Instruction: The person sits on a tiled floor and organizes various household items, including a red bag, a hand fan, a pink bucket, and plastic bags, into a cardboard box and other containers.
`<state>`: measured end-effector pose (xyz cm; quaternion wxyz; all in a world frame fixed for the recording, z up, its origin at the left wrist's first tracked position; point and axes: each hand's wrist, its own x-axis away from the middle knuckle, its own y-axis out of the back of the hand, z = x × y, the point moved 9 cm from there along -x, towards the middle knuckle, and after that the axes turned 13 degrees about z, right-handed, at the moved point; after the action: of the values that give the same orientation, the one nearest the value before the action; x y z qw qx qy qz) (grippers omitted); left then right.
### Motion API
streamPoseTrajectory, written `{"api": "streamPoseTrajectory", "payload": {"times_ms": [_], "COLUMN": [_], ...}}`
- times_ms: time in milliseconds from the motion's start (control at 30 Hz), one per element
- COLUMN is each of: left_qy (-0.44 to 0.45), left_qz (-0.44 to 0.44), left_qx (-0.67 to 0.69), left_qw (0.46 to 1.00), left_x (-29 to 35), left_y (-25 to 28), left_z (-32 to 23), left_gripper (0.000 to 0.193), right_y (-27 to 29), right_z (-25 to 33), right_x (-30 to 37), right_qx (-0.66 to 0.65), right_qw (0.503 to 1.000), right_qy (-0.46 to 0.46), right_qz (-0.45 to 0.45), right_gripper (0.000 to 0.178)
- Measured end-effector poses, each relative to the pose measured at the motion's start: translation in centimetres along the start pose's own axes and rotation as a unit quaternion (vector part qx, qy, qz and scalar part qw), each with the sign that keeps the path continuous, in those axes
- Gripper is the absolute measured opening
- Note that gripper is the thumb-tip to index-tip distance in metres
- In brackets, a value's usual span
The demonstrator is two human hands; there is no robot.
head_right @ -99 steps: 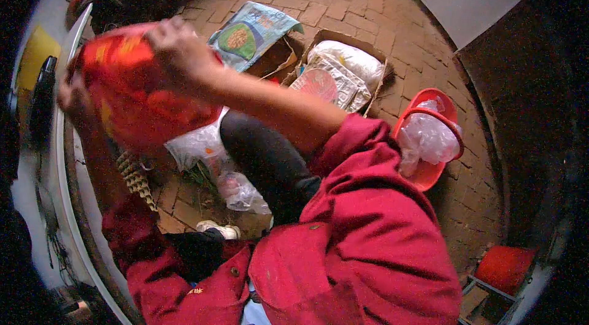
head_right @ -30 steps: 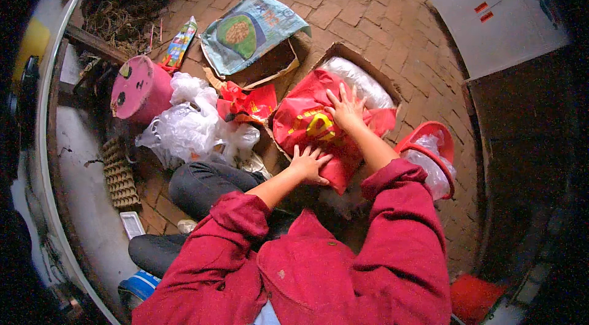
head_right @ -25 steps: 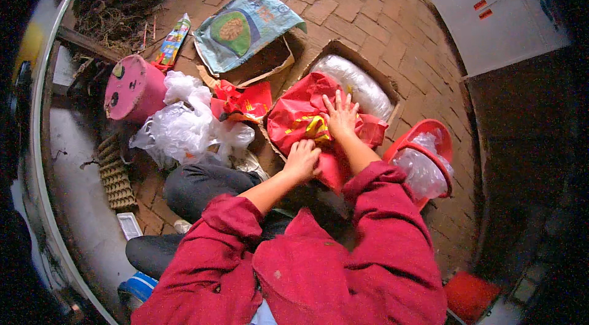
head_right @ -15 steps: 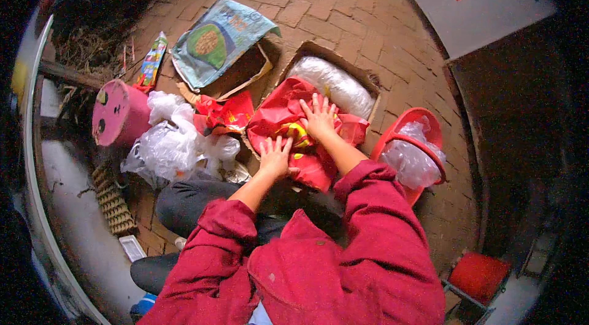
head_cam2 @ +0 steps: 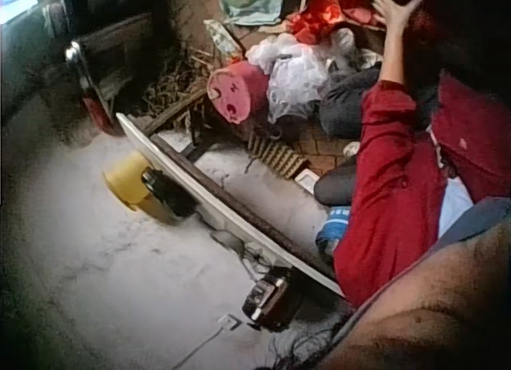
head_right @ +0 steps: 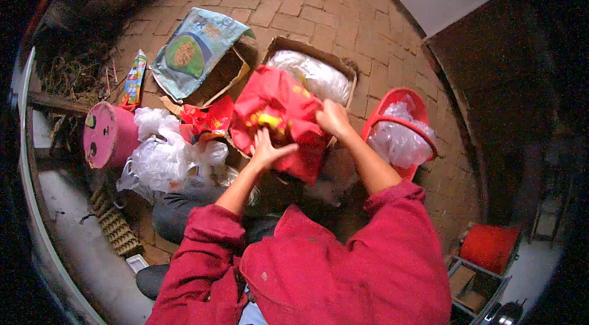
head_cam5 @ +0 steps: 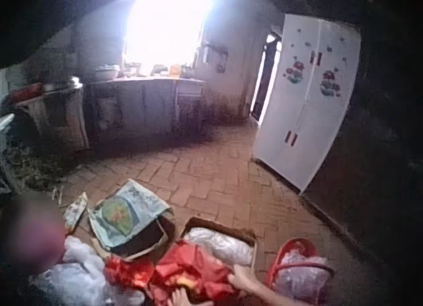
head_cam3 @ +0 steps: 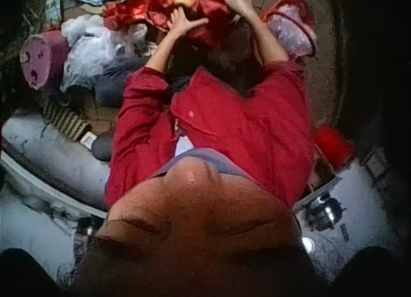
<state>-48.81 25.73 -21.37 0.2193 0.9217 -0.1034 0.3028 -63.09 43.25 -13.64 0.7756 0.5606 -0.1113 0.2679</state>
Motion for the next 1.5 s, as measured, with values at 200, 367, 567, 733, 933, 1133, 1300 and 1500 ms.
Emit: {"api": "streamPoseTrajectory", "payload": {"times_ms": [200, 367, 567, 733, 933, 1133, 1300, 1500], "left_qy": [-0.248, -0.271, -0.275, -0.291, -0.301, -0.274, -0.312, -0.343], "left_qz": [-0.182, -0.318, -0.294, -0.239, -0.263, -0.259, -0.198, -0.188], "left_qx": [0.256, 0.149, 0.277, 0.527, 0.568, 0.600, 0.624, 0.587], "left_qw": [0.917, 0.896, 0.873, 0.762, 0.720, 0.705, 0.689, 0.708], "left_x": [2.7, 3.0, 2.6, 2.6, 4.2, 4.4, 4.1, 7.0], "left_y": [2.6, 7.8, 11.0, 14.3, 16.8, 19.1, 19.2, 20.7], "left_z": [-3.8, 0.0, 2.3, 4.4, 5.1, 7.2, 6.5, 5.0], "left_gripper": [0.092, 0.057, 0.046, 0.036, 0.029, 0.030, 0.031, 0.035], "right_y": [-1.6, 0.6, -0.5, 1.5, -5.3, -13.5, -20.6, -18.9], "right_z": [10.5, 10.9, 1.9, -1.3, 1.7, 0.1, -3.1, 1.3], "right_x": [-0.7, 0.5, 0.5, 4.7, 2.7, 0.0, -3.5, -0.2], "right_qx": [-0.197, -0.370, -0.082, -0.026, 0.203, 0.263, 0.192, 0.239], "right_qw": [0.931, 0.867, 0.986, 0.947, 0.971, 0.922, 0.959, 0.925], "right_qy": [0.224, 0.083, 0.135, 0.089, 0.107, 0.071, 0.120, 0.066], "right_qz": [0.212, 0.324, -0.049, -0.308, -0.073, 0.276, 0.170, 0.289], "right_gripper": [0.051, 0.065, 0.023, 0.011, 0.015, 0.031, 0.028, 0.032]}}
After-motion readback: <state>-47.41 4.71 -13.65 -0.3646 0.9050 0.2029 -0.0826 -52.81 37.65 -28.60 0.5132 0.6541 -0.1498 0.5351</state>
